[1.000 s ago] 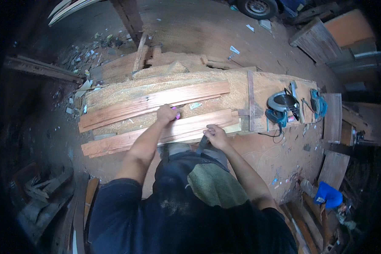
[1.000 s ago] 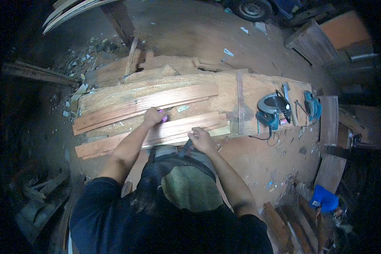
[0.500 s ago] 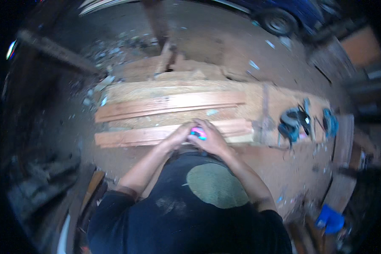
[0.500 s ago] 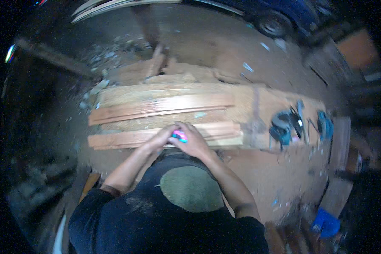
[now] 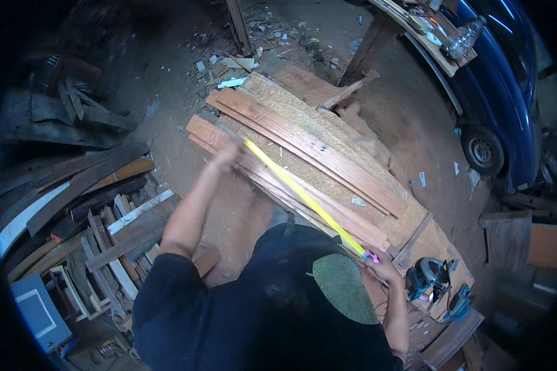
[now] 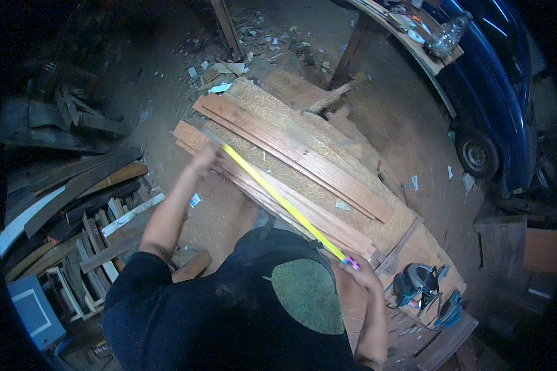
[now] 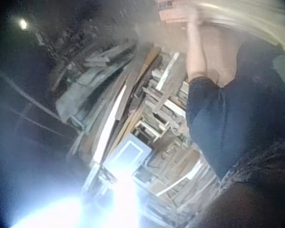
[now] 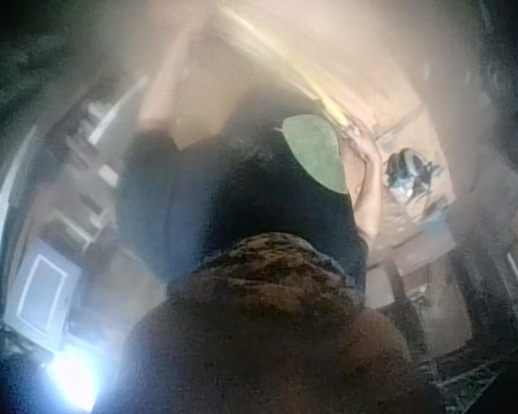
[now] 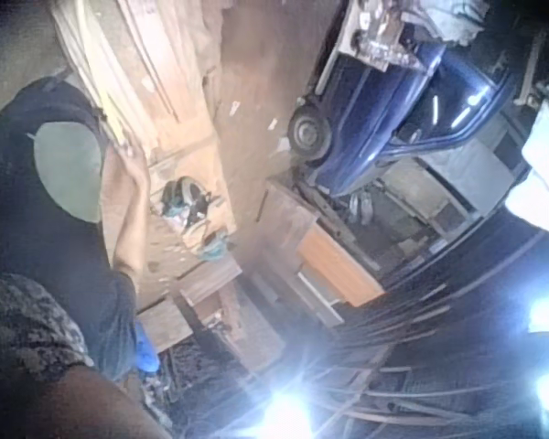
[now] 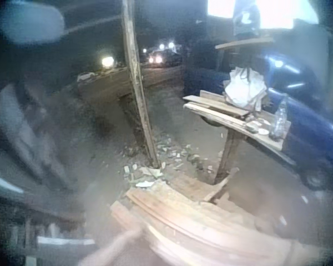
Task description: The person measures and marks wooden planks with a square and pencil, then uses a circular saw to cut them to size. The cut pieces are stacked on the workbench.
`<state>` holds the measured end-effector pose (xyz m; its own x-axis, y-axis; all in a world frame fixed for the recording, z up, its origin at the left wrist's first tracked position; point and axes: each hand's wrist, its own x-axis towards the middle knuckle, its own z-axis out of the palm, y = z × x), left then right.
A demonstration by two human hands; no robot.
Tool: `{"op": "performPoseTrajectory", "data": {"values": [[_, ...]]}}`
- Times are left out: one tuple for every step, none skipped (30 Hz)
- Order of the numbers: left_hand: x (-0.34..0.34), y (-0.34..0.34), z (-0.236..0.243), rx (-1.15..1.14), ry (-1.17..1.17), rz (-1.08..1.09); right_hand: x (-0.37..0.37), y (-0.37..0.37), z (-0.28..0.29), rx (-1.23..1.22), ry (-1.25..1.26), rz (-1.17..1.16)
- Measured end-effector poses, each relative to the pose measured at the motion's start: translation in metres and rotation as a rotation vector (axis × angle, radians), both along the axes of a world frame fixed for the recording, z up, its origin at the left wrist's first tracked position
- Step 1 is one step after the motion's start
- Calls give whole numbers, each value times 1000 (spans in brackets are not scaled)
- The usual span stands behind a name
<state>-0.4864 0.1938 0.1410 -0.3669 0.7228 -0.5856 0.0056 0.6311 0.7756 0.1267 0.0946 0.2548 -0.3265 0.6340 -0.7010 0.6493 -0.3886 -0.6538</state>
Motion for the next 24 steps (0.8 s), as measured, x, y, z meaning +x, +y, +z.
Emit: {"op": "performPoseTrajectory", "data": {"values": [[-64,-3,-25,52,-39,220,27,-4,-10,-46,-20,44],[-148,-24,-40,135,-41,506,34,3,-25,-99,6,85],[-155,-7,-39,240,-105,630,51,1,-25,-132,-44,61],[-153,6,-32,339,-169,758,61,-1,-21,-169,-92,37],[-148,3,-36,302,-163,747,59,4,-20,-114,-126,74],[-144,-1,-39,267,-151,734,38,18,-19,-60,-153,110],[-141,-7,-42,229,-137,721,17,30,-19,-9,-178,148],[-114,-5,-49,238,-146,822,3,39,-29,85,-131,183],[-90,-6,-53,215,-165,753,-11,48,-46,181,-83,216],[-67,-9,-56,193,-180,685,-29,58,-59,201,-85,237],[-43,-12,-59,166,-220,668,-48,67,-67,220,-88,255],[-21,-20,-62,139,-257,656,-69,76,-70,200,-93,261],[-1,-29,-66,120,-285,631,-88,83,-72,182,-100,262],[17,-41,-72,104,-312,608,-104,89,-73,115,-116,253],[31,-56,-78,77,-302,541,-114,93,-74,47,-131,245],[42,-72,-85,52,-289,477,-118,96,-75,44,-140,248],[55,-89,-92,23,-279,413,-119,96,-77,38,-151,250],[69,-106,-97,-36,-224,389,-116,94,-80,31,-163,254],[82,-123,-102,-94,-170,363,-107,90,-83,73,-181,276],[94,-138,-105,-148,-116,336,-93,87,-88,121,-198,296],[106,-154,-107,-184,-126,334,-78,85,-89,168,-217,315],[118,-172,-108,-220,-136,330,-62,83,-91,134,-191,294],[127,-187,-111,-279,-134,321,-46,80,-93,165,-193,303],[133,-204,-116,-337,-133,310,-29,77,-99,196,-196,310]]}}
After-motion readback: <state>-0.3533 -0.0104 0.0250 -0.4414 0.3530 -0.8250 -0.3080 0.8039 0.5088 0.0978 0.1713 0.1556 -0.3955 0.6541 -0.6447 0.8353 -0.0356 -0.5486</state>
